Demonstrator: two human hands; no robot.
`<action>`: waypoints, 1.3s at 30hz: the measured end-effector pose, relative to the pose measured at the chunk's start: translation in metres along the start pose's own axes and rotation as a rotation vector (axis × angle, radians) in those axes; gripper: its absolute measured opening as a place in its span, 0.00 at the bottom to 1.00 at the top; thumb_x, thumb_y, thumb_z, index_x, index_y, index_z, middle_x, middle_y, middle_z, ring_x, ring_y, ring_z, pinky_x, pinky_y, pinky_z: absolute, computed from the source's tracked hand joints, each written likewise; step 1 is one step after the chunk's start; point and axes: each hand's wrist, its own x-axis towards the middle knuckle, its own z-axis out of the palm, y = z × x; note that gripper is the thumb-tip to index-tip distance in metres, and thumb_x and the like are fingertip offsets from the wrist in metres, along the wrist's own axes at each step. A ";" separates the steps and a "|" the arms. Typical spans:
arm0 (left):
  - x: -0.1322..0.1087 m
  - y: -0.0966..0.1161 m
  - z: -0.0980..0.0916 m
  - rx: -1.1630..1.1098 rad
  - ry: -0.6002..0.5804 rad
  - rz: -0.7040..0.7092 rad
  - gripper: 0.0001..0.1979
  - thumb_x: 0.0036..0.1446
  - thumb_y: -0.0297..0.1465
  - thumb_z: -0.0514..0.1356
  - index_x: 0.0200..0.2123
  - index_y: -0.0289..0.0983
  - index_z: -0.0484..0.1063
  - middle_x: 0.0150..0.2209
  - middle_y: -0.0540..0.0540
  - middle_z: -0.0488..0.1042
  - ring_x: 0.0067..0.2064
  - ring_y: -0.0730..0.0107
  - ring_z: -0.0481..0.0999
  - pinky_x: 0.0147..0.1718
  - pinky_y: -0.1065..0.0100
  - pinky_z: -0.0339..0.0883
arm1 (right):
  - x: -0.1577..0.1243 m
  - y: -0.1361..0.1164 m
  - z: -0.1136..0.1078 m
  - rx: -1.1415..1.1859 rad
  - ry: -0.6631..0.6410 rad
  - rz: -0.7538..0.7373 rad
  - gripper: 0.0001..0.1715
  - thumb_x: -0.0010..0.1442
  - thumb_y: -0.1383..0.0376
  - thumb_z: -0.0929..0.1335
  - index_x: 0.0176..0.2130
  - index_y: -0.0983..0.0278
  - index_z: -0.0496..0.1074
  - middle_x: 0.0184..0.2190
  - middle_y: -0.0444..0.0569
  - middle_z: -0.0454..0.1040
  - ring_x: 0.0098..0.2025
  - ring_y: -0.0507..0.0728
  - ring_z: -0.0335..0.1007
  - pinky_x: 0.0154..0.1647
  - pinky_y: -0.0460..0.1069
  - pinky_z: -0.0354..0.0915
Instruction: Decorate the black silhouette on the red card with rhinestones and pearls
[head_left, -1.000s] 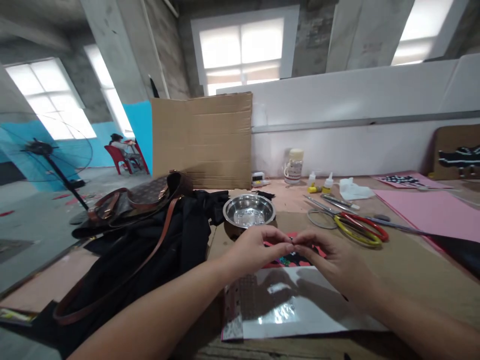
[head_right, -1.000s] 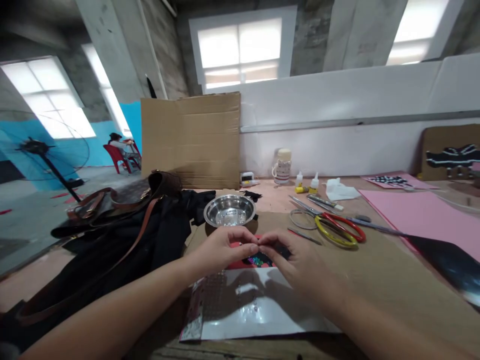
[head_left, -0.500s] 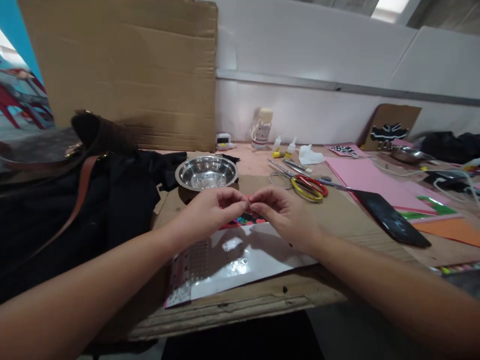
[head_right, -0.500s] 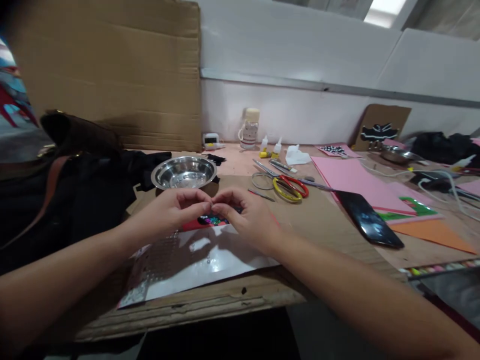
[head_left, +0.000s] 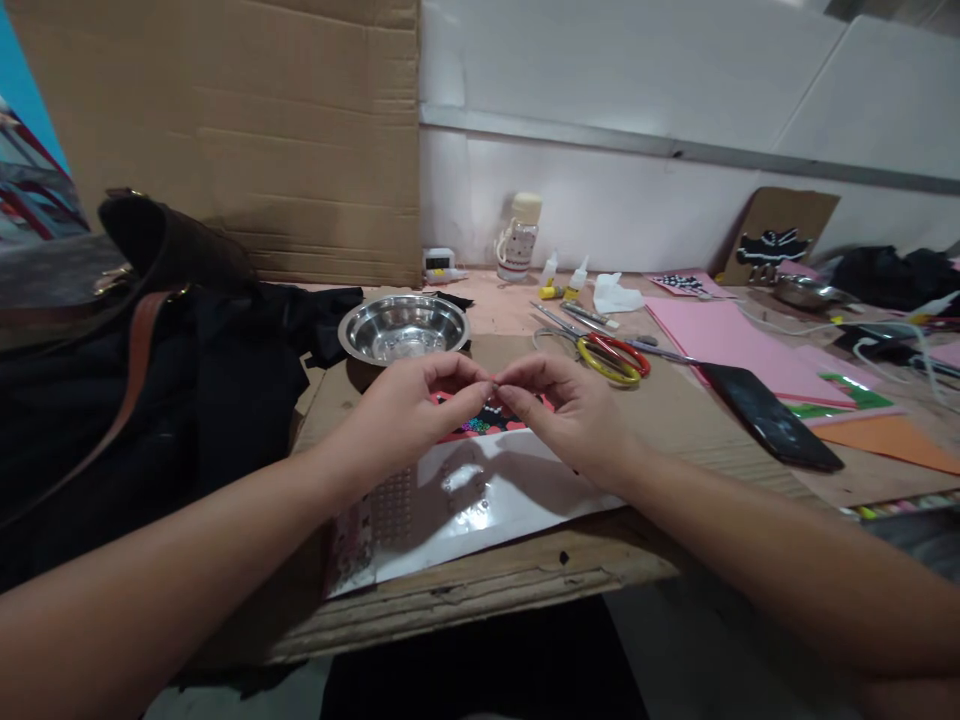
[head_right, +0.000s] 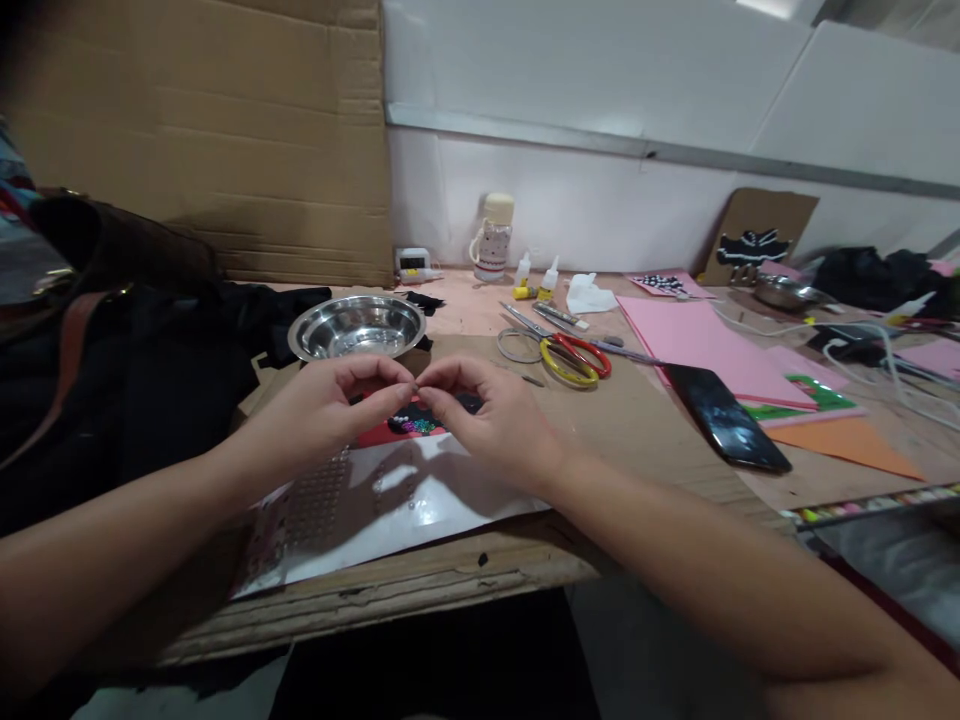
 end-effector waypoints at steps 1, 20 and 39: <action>0.000 0.001 0.000 0.026 0.008 0.008 0.10 0.63 0.36 0.62 0.37 0.37 0.80 0.34 0.51 0.79 0.36 0.70 0.74 0.36 0.68 0.65 | 0.000 -0.001 0.000 -0.021 0.000 -0.011 0.04 0.67 0.63 0.72 0.42 0.61 0.77 0.36 0.43 0.80 0.37 0.50 0.76 0.39 0.46 0.71; 0.001 -0.005 0.003 -0.221 -0.050 -0.065 0.07 0.59 0.35 0.68 0.35 0.37 0.78 0.33 0.51 0.80 0.36 0.73 0.78 0.36 0.71 0.70 | -0.003 0.002 0.001 -0.009 -0.018 -0.067 0.03 0.67 0.67 0.70 0.42 0.61 0.73 0.35 0.43 0.77 0.36 0.51 0.74 0.37 0.48 0.70; 0.000 -0.002 0.000 -0.234 -0.101 -0.119 0.04 0.56 0.31 0.68 0.33 0.37 0.77 0.34 0.50 0.82 0.36 0.70 0.81 0.35 0.71 0.73 | -0.004 -0.002 0.002 0.178 -0.123 -0.046 0.05 0.70 0.64 0.68 0.45 0.61 0.69 0.39 0.45 0.75 0.38 0.51 0.75 0.41 0.48 0.73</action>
